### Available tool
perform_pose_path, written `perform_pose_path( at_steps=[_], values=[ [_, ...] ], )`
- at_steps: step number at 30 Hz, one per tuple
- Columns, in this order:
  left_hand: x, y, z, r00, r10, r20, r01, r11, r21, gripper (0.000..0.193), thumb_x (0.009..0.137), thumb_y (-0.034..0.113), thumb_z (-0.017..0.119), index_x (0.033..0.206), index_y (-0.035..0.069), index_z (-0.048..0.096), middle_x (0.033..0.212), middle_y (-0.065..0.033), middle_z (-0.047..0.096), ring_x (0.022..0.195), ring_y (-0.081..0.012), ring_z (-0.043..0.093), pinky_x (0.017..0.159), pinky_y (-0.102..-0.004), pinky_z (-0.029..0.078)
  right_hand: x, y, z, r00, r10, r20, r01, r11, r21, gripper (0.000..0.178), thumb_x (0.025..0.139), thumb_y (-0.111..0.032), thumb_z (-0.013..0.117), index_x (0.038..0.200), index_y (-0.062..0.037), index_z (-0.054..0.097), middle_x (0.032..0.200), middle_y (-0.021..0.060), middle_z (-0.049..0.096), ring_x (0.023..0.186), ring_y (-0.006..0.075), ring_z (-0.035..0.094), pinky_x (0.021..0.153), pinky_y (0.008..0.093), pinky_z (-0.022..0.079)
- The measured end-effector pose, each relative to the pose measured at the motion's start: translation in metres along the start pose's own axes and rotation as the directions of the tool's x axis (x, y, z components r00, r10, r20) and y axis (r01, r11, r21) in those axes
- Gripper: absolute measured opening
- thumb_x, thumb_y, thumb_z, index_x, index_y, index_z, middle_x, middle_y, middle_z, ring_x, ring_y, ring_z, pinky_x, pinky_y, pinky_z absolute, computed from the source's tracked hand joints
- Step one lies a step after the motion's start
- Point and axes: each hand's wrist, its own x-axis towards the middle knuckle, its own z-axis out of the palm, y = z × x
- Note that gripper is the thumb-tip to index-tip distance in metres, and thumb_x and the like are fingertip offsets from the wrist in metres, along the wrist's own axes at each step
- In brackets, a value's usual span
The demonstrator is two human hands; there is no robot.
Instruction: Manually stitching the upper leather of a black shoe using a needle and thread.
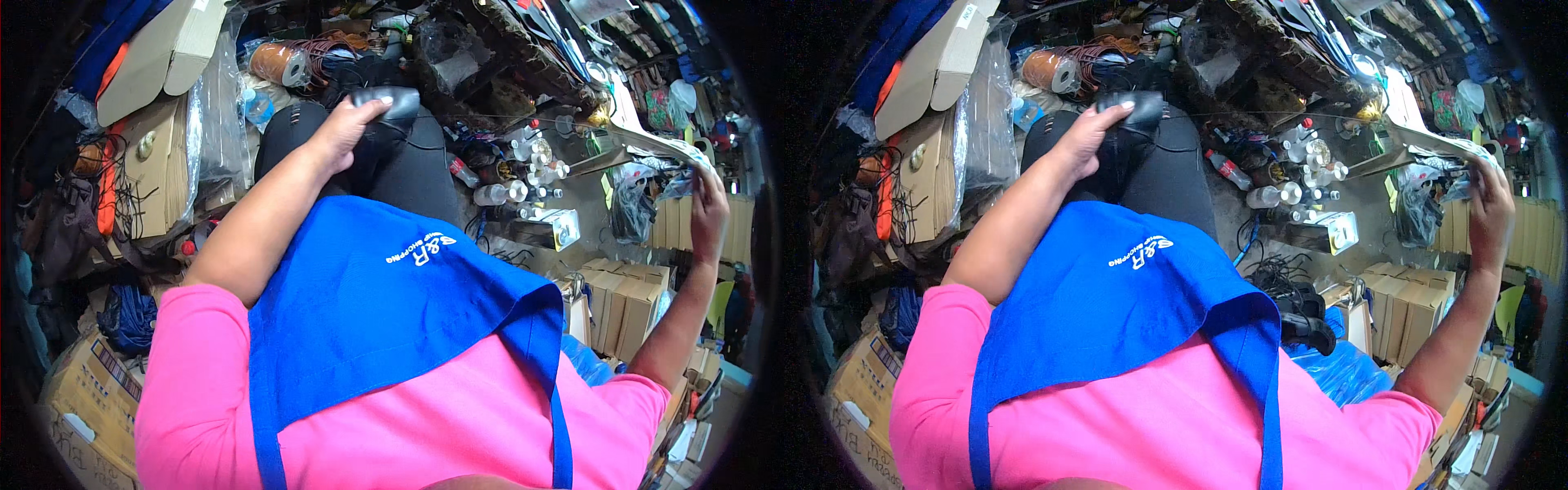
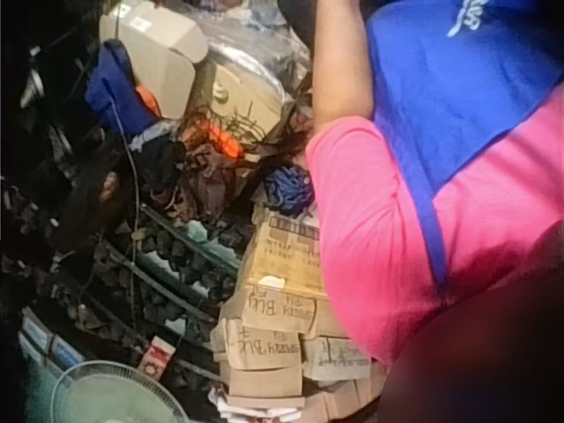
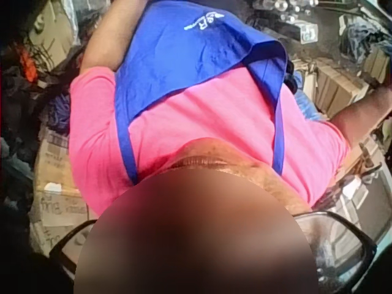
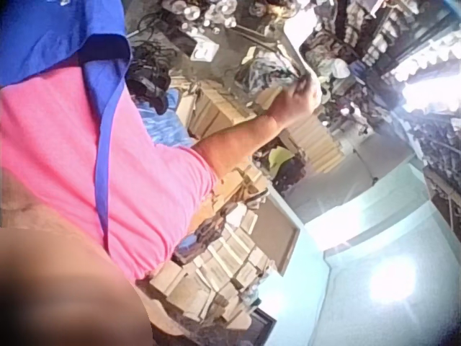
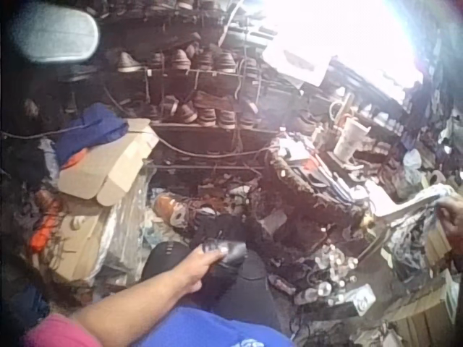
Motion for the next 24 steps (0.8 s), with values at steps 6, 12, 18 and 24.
perform_pose_path(
  at_steps=[6, 12, 18, 24],
  values=[
    [-0.011, 0.045, -0.036, 0.987, -0.149, -0.055, 0.122, 0.934, -0.336, 0.029, 0.083, 0.017, 0.066, 0.105, 0.0, 0.06, 0.098, -0.0168, 0.067, 0.089, -0.0273, 0.067, 0.082, -0.0458, 0.054, 0.038, -0.077, 0.025, 0.995, 0.025, 0.093, -0.042, 0.98, 0.193, 0.032, 0.087, -0.008, 0.06, 0.119, -0.0089, 0.061, 0.09, 0.0063, 0.059, 0.069, 0.0116, 0.05, 0.067, 0.0238, 0.043],
    [0.019, 0.055, -0.028, 0.975, -0.001, -0.221, 0.002, 1.0, 0.006, 0.033, 0.08, 0.022, 0.07, 0.104, 0.002, 0.06, 0.091, -0.0112, 0.067, 0.082, -0.0224, 0.066, 0.076, -0.0396, 0.053, 0.047, -0.019, -0.031, 0.993, -0.056, -0.1, 0.075, 0.979, 0.192, 0.026, 0.091, 0.0, 0.052, 0.115, -0.0012, 0.061, 0.108, 0.0091, 0.063, 0.104, 0.0163, 0.059, 0.091, 0.0268, 0.046],
    [0.02, 0.065, 0.002, 0.994, -0.079, -0.076, 0.075, 0.995, -0.061, 0.03, 0.084, 0.023, 0.065, 0.105, 0.001, 0.061, 0.097, -0.0136, 0.068, 0.083, -0.0238, 0.068, 0.077, -0.0386, 0.056, 0.032, -0.033, -0.065, 0.842, 0.345, 0.414, -0.461, 0.859, 0.222, 0.024, 0.09, -0.007, 0.055, 0.111, -0.0024, 0.063, 0.105, 0.0045, 0.063, 0.092, 0.011, 0.058, 0.077, 0.0235, 0.046],
    [-0.027, 0.091, -0.011, 0.891, 0.078, 0.447, 0.109, 0.919, -0.378, 0.04, 0.088, 0.022, 0.058, 0.122, 0.002, 0.054, 0.11, -0.0155, 0.064, 0.1, -0.0257, 0.064, 0.091, -0.0414, 0.05, 0.026, -0.167, 0.051, 0.855, -0.195, 0.48, -0.337, 0.494, 0.802, 0.032, 0.079, -0.021, 0.069, 0.106, -0.0035, 0.067, 0.099, 0.0068, 0.063, 0.095, 0.0148, 0.058, 0.082, 0.0283, 0.045]
  ],
)
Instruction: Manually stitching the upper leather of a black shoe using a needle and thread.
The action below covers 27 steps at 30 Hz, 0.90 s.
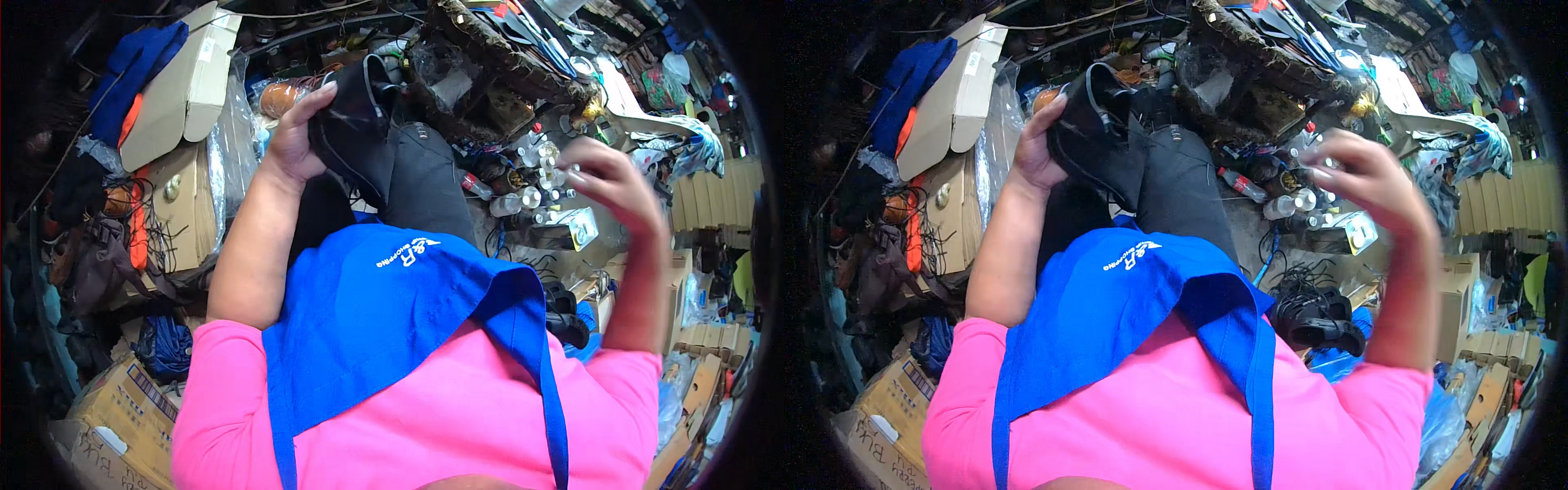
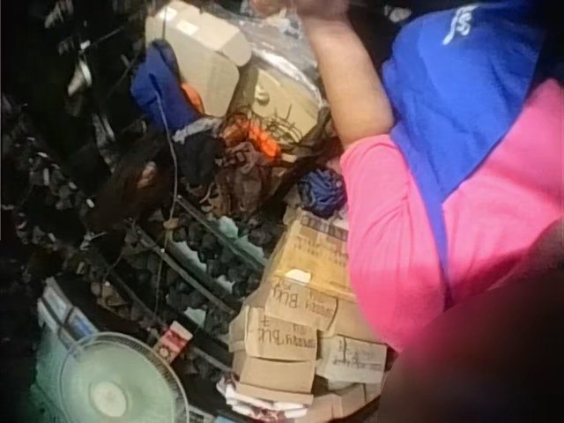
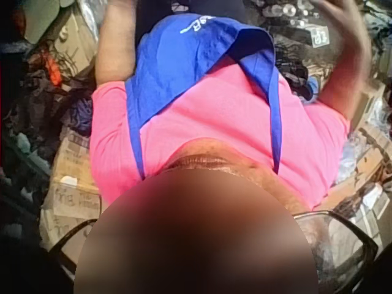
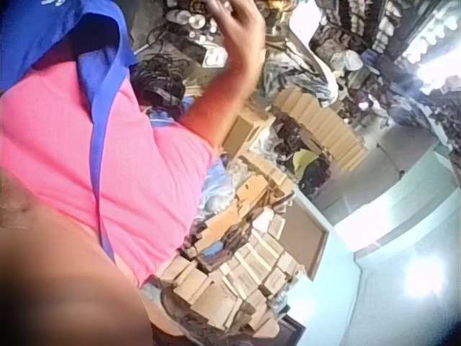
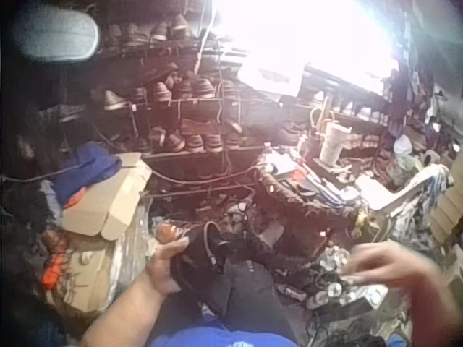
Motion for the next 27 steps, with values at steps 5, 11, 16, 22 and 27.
perform_pose_path(
  at_steps=[5, 11, 16, 22, 27],
  values=[
    [-0.021, 0.002, 0.006, 0.997, 0.071, 0.036, -0.073, 0.996, 0.052, 0.047, 0.088, 0.023, 0.058, 0.129, 0.003, 0.048, 0.116, -0.016, 0.061, 0.107, -0.0269, 0.06, 0.095, -0.0426, 0.046, 0.115, 0.016, 0.132, 0.988, -0.153, -0.036, 0.157, 0.973, 0.168, 0.052, 0.079, -0.024, 0.072, 0.125, -0.006, 0.056, 0.123, 0.0114, 0.057, 0.114, 0.0184, 0.052, 0.098, 0.032, 0.039],
    [-0.039, 0.007, -0.001, 0.99, 0.134, -0.039, -0.133, 0.991, 0.026, 0.055, 0.085, 0.021, 0.061, 0.133, 0.002, 0.043, 0.123, -0.0159, 0.057, 0.111, -0.0274, 0.057, 0.099, -0.0435, 0.044, 0.144, 0.005, 0.14, 0.991, -0.08, -0.109, 0.103, 0.967, 0.234, 0.022, 0.088, -0.019, 0.061, 0.1, -0.0017, 0.068, 0.087, 0.0043, 0.068, 0.081, 0.0103, 0.061, 0.077, 0.0271, 0.049],
    [-0.031, 0.009, -0.031, 0.968, 0.139, -0.211, -0.113, 0.985, 0.13, 0.052, 0.084, 0.023, 0.063, 0.129, 0.003, 0.047, 0.118, -0.015, 0.06, 0.108, -0.0282, 0.059, 0.096, -0.0452, 0.046, 0.097, 0.028, 0.031, 0.947, -0.219, -0.235, 0.245, 0.966, 0.087, 0.024, 0.088, -0.026, 0.062, 0.093, -0.0024, 0.066, 0.081, -0.0008, 0.061, 0.077, 0.0073, 0.053, 0.072, 0.0247, 0.044],
    [-0.022, -0.006, -0.056, 0.893, 0.14, -0.427, -0.138, 0.99, 0.037, 0.043, 0.084, 0.022, 0.064, 0.122, 0.005, 0.053, 0.111, -0.0139, 0.063, 0.101, -0.029, 0.062, 0.092, -0.0476, 0.049, -0.002, 0.062, -0.094, 0.553, 0.284, -0.784, 0.192, 0.872, 0.451, 0.024, 0.095, -0.022, 0.054, 0.11, -0.0049, 0.061, 0.077, -0.0059, 0.052, 0.067, 0.0009, 0.045, 0.061, 0.0177, 0.036],
    [-0.014, -0.018, -0.057, 0.93, 0.034, -0.367, -0.029, 0.999, 0.019, 0.041, 0.084, 0.024, 0.065, 0.118, 0.002, 0.056, 0.108, -0.014, 0.064, 0.098, -0.0294, 0.063, 0.091, -0.0467, 0.049, -0.043, 0.112, -0.121, 0.55, 0.386, -0.74, 0.156, 0.824, 0.545, 0.026, 0.095, -0.023, 0.054, 0.114, -0.0057, 0.059, 0.096, 0.001, 0.063, 0.05, 0.0001, 0.028, 0.046, 0.0158, 0.025]
  ],
)
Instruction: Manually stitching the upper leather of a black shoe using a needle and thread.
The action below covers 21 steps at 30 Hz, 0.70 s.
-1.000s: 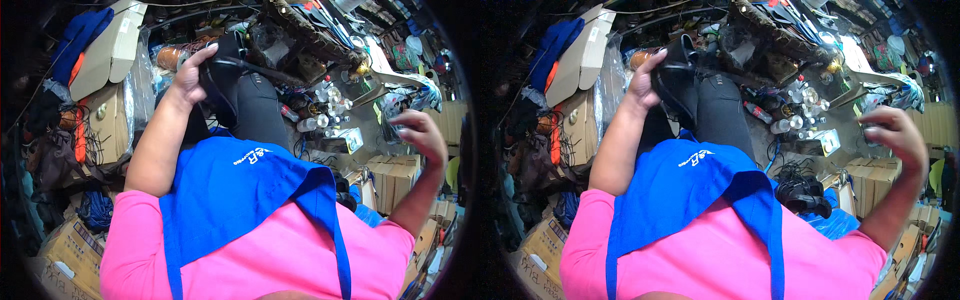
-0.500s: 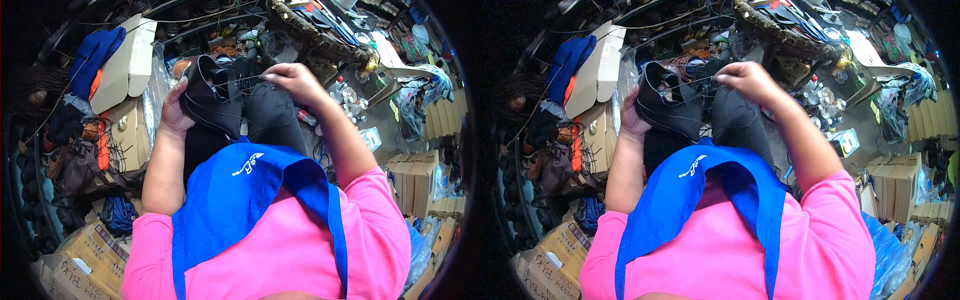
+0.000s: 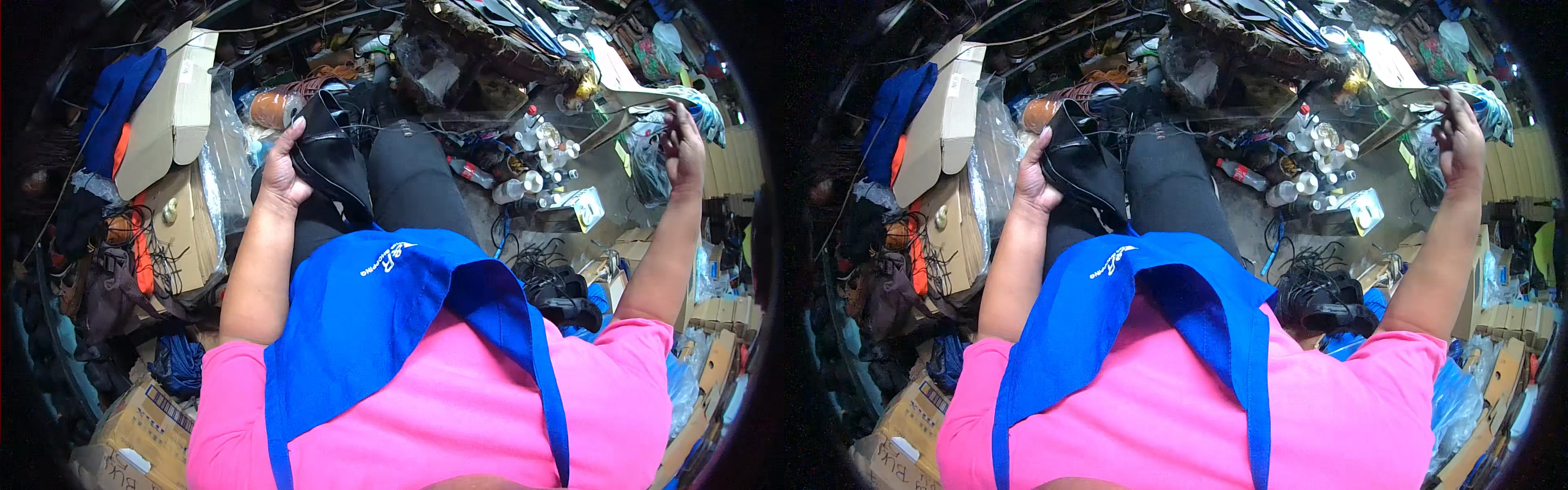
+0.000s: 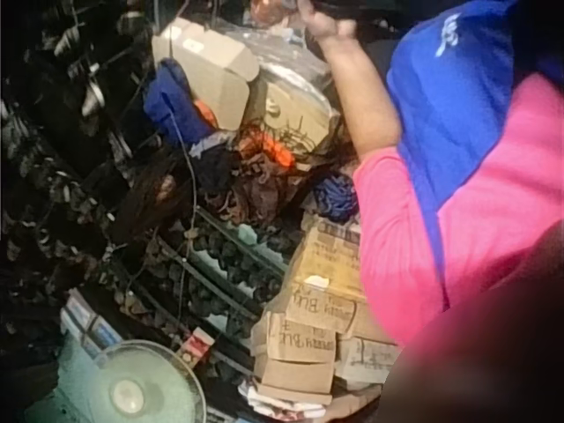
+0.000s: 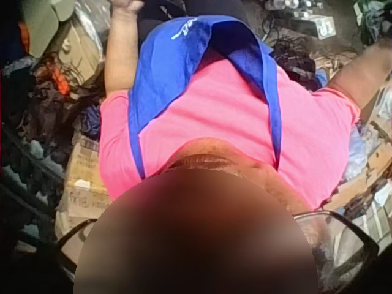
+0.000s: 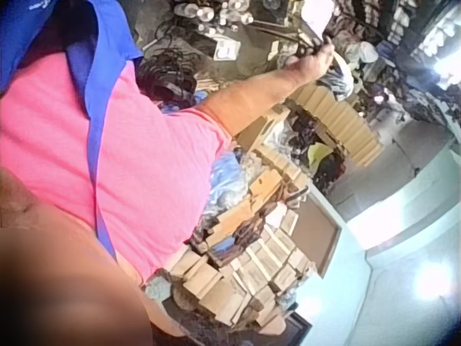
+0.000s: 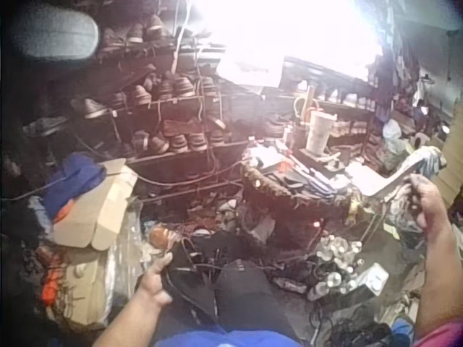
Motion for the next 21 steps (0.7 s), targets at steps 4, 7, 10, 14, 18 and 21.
perform_pose_path(
  at_steps=[4, 7, 10, 14, 18, 21],
  values=[
    [0.006, -0.011, 0.006, 0.996, -0.053, -0.069, 0.054, 0.998, 0.022, 0.038, 0.084, 0.022, 0.065, 0.115, 0.002, 0.057, 0.105, -0.0143, 0.065, 0.095, -0.0282, 0.064, 0.089, -0.0449, 0.05, -0.006, 0.003, -0.028, 0.986, 0.163, 0.02, -0.164, 0.971, 0.174, 0.034, 0.093, -0.025, 0.056, 0.122, -0.0065, 0.053, 0.114, 0.0057, 0.059, 0.048, 0.0014, 0.025, 0.045, 0.0157, 0.025],
    [0.012, -0.027, 0.011, 0.984, -0.119, -0.129, 0.126, 0.991, 0.042, 0.037, 0.084, 0.022, 0.066, 0.113, 0.002, 0.057, 0.105, -0.014, 0.065, 0.094, -0.027, 0.065, 0.087, -0.0432, 0.052, -0.013, 0.002, -0.035, 0.97, 0.23, -0.085, -0.228, 0.973, 0.024, 0.037, 0.092, -0.025, 0.058, 0.125, -0.008, 0.052, 0.112, 0.0032, 0.058, 0.047, 0.0009, 0.026, 0.044, 0.0158, 0.024],
    [0.02, -0.043, 0.017, 0.983, -0.012, -0.183, 0.061, 0.962, 0.265, 0.029, 0.084, 0.021, 0.066, 0.104, 0.002, 0.06, 0.096, -0.0124, 0.067, 0.083, -0.0232, 0.067, 0.079, -0.0389, 0.056, -0.017, -0.001, -0.038, 0.961, 0.028, -0.275, -0.08, 0.98, -0.183, 0.032, 0.09, -0.022, 0.061, 0.121, -0.011, 0.06, 0.086, -0.0074, 0.051, 0.047, -0.0006, 0.027, 0.043, 0.0159, 0.021],
    [0.035, -0.052, 0.018, 0.965, 0.103, -0.24, -0.023, 0.948, 0.316, 0.028, 0.081, 0.015, 0.067, 0.105, 0.002, 0.059, 0.092, -0.0096, 0.065, 0.079, -0.0207, 0.066, 0.072, -0.0352, 0.056, -0.017, -0.02, -0.066, 0.964, -0.203, -0.173, 0.133, 0.928, -0.349, 0.026, 0.09, -0.022, 0.062, 0.114, -0.0118, 0.066, 0.08, -0.0071, 0.054, 0.051, -0.0014, 0.026, 0.046, 0.0161, 0.021],
    [0.044, -0.044, 0.008, 0.901, 0.052, -0.43, 0.028, 0.983, 0.179, 0.026, 0.079, 0.014, 0.068, 0.099, 0.0, 0.06, 0.089, -0.0132, 0.066, 0.073, -0.0239, 0.067, 0.067, -0.0363, 0.057, -0.012, -0.052, -0.142, 0.782, -0.58, -0.229, 0.108, 0.489, -0.866, 0.034, 0.09, -0.038, 0.059, 0.112, -0.0129, 0.068, 0.113, 0.0021, 0.066, 0.101, 0.0119, 0.059, 0.086, 0.0251, 0.043],
    [0.044, -0.041, 0.002, 0.94, 0.099, -0.328, 0.011, 0.948, 0.319, 0.031, 0.08, 0.02, 0.069, 0.102, 0.0, 0.059, 0.093, -0.0132, 0.066, 0.082, -0.0252, 0.067, 0.077, -0.0388, 0.055, -0.011, -0.073, -0.218, 0.749, -0.611, -0.255, -0.029, 0.354, -0.935, 0.043, 0.088, -0.049, 0.055, 0.113, -0.0163, 0.067, 0.112, 0.0059, 0.066, 0.104, 0.0177, 0.061, 0.088, 0.0279, 0.044]
  ],
)
